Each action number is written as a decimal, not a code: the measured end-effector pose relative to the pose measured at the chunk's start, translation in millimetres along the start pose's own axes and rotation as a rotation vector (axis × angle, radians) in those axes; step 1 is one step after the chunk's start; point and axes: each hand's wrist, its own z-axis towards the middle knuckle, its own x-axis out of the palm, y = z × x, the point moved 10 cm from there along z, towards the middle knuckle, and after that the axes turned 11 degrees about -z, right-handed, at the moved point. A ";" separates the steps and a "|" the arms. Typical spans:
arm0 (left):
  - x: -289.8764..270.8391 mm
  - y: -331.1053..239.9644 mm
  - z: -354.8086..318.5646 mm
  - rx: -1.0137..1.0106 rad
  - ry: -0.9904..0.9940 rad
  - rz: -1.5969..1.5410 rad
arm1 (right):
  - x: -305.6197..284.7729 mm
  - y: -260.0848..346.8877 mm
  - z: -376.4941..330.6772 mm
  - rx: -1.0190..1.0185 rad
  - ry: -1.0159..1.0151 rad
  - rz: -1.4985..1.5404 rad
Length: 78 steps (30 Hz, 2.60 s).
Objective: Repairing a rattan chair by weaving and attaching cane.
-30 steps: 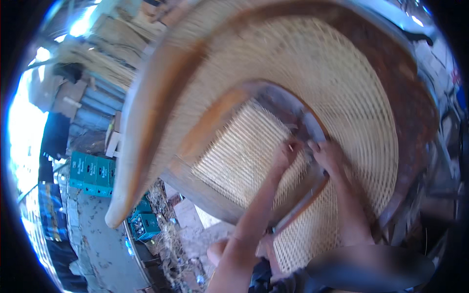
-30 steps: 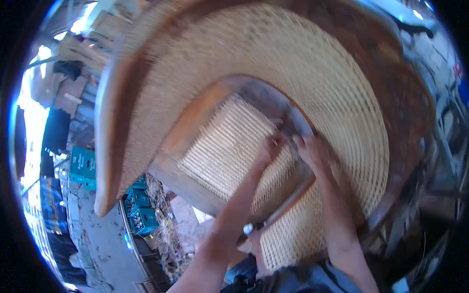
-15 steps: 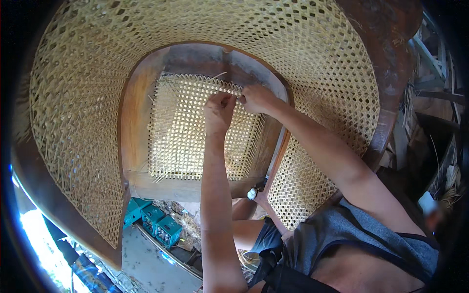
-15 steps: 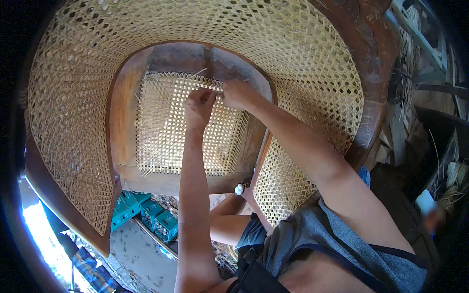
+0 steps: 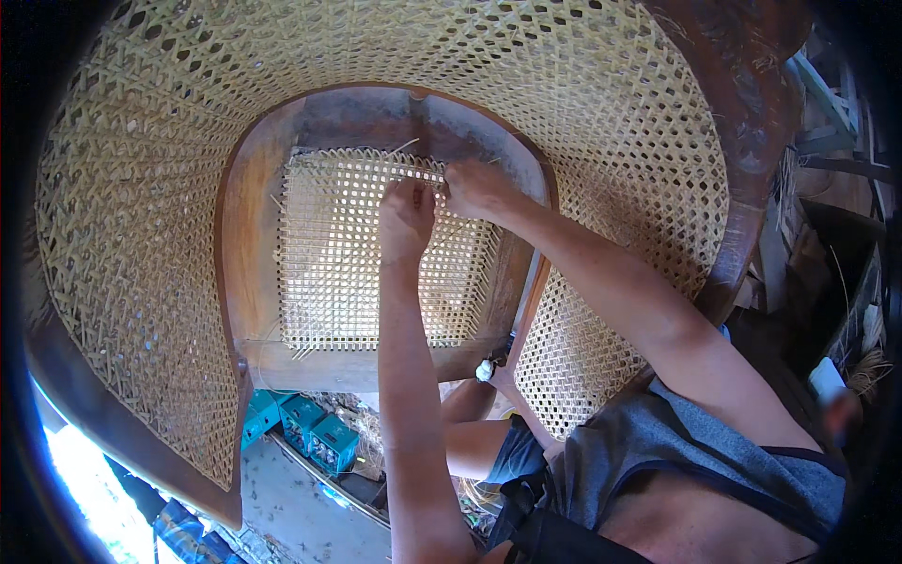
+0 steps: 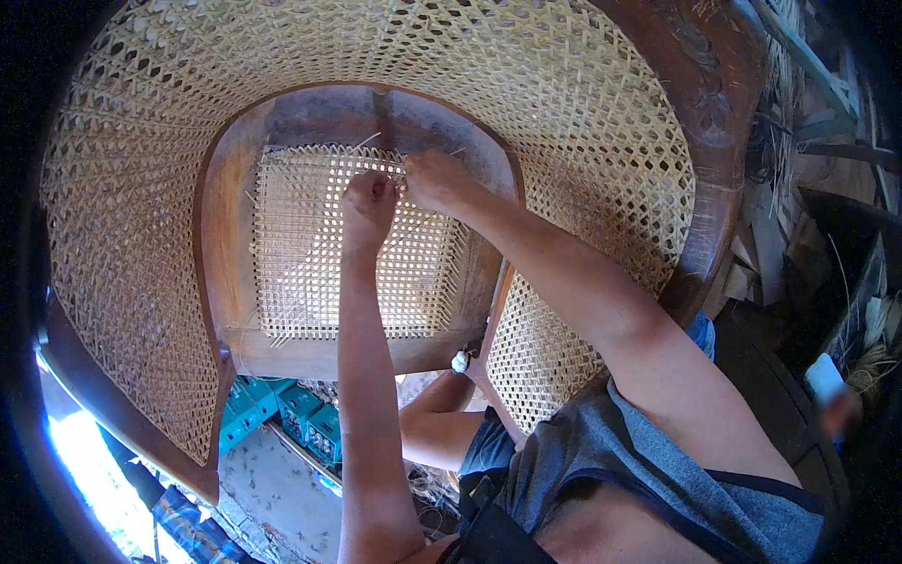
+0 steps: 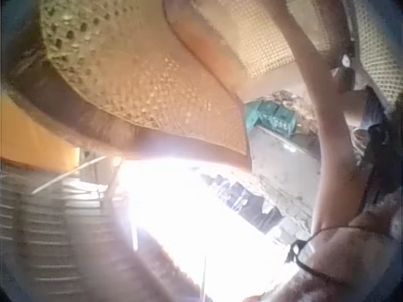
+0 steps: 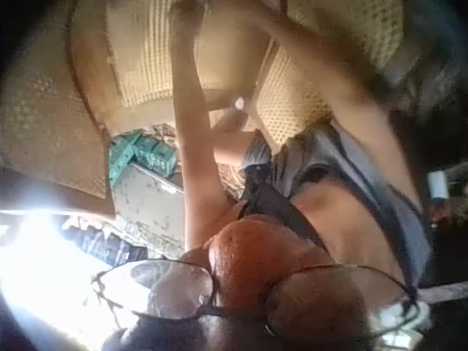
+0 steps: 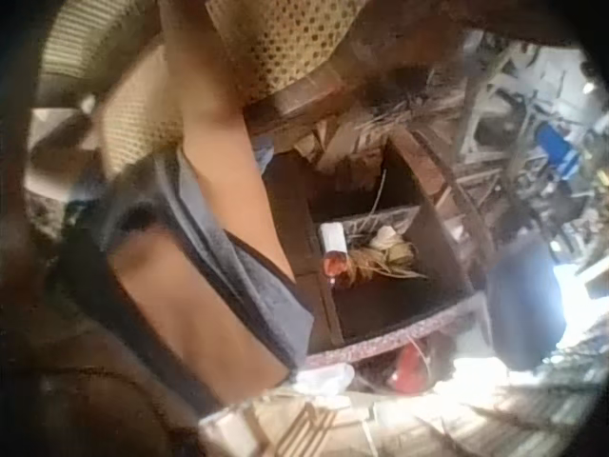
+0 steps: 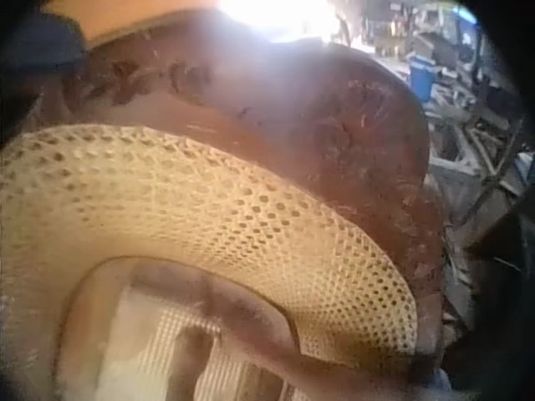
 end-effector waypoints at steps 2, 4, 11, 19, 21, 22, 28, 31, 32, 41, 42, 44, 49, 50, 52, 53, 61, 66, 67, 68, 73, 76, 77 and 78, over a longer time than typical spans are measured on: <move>4.5 -2.2 4.8 0.018 0.055 -0.016 | 2.9 -4.3 2.5 0.014 0.018 -0.001; 6.5 -7.3 5.6 0.043 0.065 0.040 | 4.2 -8.4 6.1 0.027 0.054 0.000; 6.2 -24.0 -6.4 0.076 -0.020 0.125 | 10.8 -20.6 9.4 0.144 0.228 0.096; 11.6 -10.9 -15.6 -0.095 -0.118 0.201 | -28.6 -57.9 -16.9 0.278 -0.118 -0.206; 24.8 -3.7 -14.0 -0.196 -0.069 0.152 | -31.7 -62.0 -24.4 0.289 -0.126 -0.167; 34.0 6.2 -14.3 -0.315 -0.015 0.111 | -31.5 -63.3 -26.6 0.300 -0.112 -0.123; 56.2 35.6 -15.2 -0.657 -0.114 -0.815 | -37.1 -55.0 -15.3 0.237 -0.108 -0.029; 42.2 50.0 -21.8 -0.697 -0.149 -0.733 | -18.8 -42.9 -6.9 0.141 0.005 -0.017; 43.5 51.5 -24.3 -0.699 -0.133 -0.744 | -15.2 -41.5 -5.9 0.141 0.008 -0.010; 20.5 5.2 -17.6 -0.169 -0.219 -0.041 | -4.7 -11.7 8.1 0.025 -0.013 -0.057; 18.4 4.3 -18.9 -0.162 -0.248 -0.075 | -4.6 -12.7 7.9 0.047 -0.017 -0.049; 17.3 4.1 -18.6 -0.159 -0.252 -0.066 | -4.4 -14.2 5.4 0.068 -0.023 -0.043; 18.5 11.6 -7.8 -0.165 -0.142 -0.075 | -1.5 -18.1 2.0 0.049 0.041 -0.051; 20.6 16.8 -3.4 -0.188 -0.100 -0.133 | -3.3 -19.9 3.0 0.051 0.043 -0.053; 22.9 21.7 0.5 -0.211 -0.064 -0.189 | 0.5 -24.5 6.7 0.069 0.134 -0.001; 24.1 19.2 2.0 -0.182 -0.040 -0.124 | -5.1 -26.7 9.6 0.078 0.105 0.004; 20.3 2.5 -6.9 -0.090 -0.088 -0.003 | 6.4 -39.4 8.2 0.162 0.228 0.057; 28.2 -4.8 -12.5 -0.105 -0.104 0.174 | -9.0 -62.1 -21.2 0.297 -0.024 -0.080; 30.8 -3.3 -11.1 -0.133 -0.108 0.214 | -12.3 -68.8 -28.5 0.362 -0.078 -0.060; 33.5 -4.4 -9.5 -0.129 -0.110 0.210 | -13.7 -71.0 -33.8 0.377 -0.105 -0.077; 70.0 23.6 -1.6 -0.439 0.085 -0.485 | -16.5 -69.8 -35.1 0.324 -0.181 0.042; 67.7 39.5 -4.6 -0.573 0.034 -0.696 | -7.5 -65.7 -23.4 0.278 -0.152 0.190; 60.9 45.0 -5.6 -0.579 -0.030 -0.719 | -2.6 -66.9 -20.9 0.302 -0.135 0.193; 62.6 48.7 -6.9 -0.596 -0.006 -0.709 | 7.8 -59.3 -16.2 0.241 -0.053 0.173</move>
